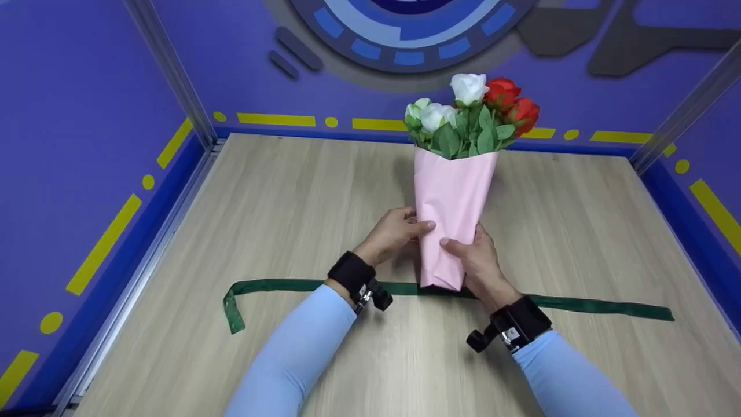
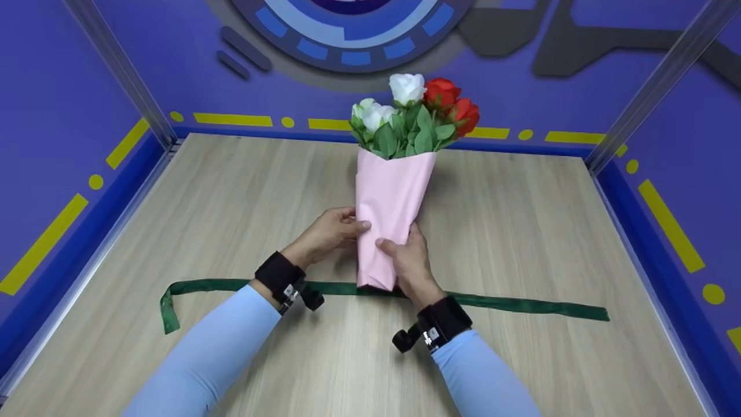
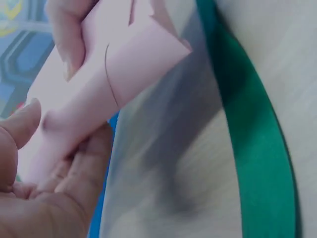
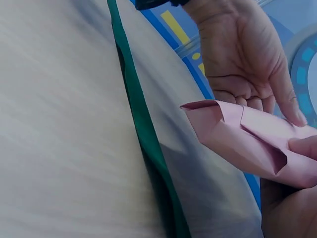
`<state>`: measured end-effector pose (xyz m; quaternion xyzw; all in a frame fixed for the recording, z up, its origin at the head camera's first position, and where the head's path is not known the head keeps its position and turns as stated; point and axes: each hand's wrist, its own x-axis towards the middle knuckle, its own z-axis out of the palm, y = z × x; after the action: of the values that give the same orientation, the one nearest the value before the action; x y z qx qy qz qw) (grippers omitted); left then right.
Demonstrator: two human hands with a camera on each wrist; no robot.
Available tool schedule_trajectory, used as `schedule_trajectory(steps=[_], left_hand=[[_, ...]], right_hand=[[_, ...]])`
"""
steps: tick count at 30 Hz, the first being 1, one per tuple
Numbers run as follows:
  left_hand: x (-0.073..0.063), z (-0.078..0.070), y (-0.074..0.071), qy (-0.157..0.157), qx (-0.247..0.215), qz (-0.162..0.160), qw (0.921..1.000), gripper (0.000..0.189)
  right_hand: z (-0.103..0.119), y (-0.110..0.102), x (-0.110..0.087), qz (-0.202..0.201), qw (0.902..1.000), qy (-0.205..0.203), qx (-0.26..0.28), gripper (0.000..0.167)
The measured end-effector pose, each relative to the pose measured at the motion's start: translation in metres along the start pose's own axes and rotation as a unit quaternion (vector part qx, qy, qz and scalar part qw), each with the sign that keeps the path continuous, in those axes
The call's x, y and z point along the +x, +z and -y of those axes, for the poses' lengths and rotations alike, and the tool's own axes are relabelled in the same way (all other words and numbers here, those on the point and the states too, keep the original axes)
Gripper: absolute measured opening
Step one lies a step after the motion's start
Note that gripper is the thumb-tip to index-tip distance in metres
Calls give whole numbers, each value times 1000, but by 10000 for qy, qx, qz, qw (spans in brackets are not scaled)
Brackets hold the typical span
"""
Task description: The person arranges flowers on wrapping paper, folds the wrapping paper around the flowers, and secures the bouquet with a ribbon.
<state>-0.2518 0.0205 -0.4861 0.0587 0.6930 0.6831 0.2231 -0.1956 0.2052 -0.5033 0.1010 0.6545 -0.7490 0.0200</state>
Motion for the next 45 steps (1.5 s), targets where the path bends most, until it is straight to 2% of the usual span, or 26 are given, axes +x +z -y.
schedule_trajectory(steps=[3,7,10,13,16,20,25,28,31,33,36,39,42,45], left_hand=[[-4,1,-8,-49,-897,393,9952,42],[-12,1,-13,-77,-1411,682,9876,46],[-17,1,-16,-41,-1464,584,9875,46],[-21,2,-20,85,-1462,492,9880,44],[-26,2,-25,231,-1538,688,9854,45],[-33,1,-28,330,-1721,1092,9785,57],[-37,2,-28,270,-1629,1208,9788,69],[-37,2,-27,241,-1530,1216,9804,73],[-38,3,-27,285,-1454,1280,9806,73],[-39,4,-26,309,-1370,1299,9815,73],[-41,9,-25,283,-1311,1288,9826,73],[-44,15,-20,22,-1313,1255,9834,71],[-48,19,-13,-322,-1103,987,9885,66],[-50,23,-6,-476,-479,518,9964,60]], right_hand=[[2,4,-3,367,9992,-64,148,64],[5,7,-7,884,9955,-37,332,62],[8,11,-11,1018,9947,-163,52,63],[13,15,-15,1051,9918,-414,-602,67],[15,16,-18,1153,9866,-549,-1012,73],[14,14,-21,1483,9833,-493,-931,80],[8,15,-22,1662,9834,-503,-534,91],[7,14,-21,1794,9831,-346,-121,91],[9,11,-21,2037,9789,10,173,73],[12,7,-20,2007,9792,188,215,60],[16,0,-19,1703,9851,235,-13,53],[14,-4,-18,1344,9898,258,-396,52],[7,-6,-17,1238,9886,394,-762,47],[-2,-7,-14,1108,9874,427,-1043,40]])
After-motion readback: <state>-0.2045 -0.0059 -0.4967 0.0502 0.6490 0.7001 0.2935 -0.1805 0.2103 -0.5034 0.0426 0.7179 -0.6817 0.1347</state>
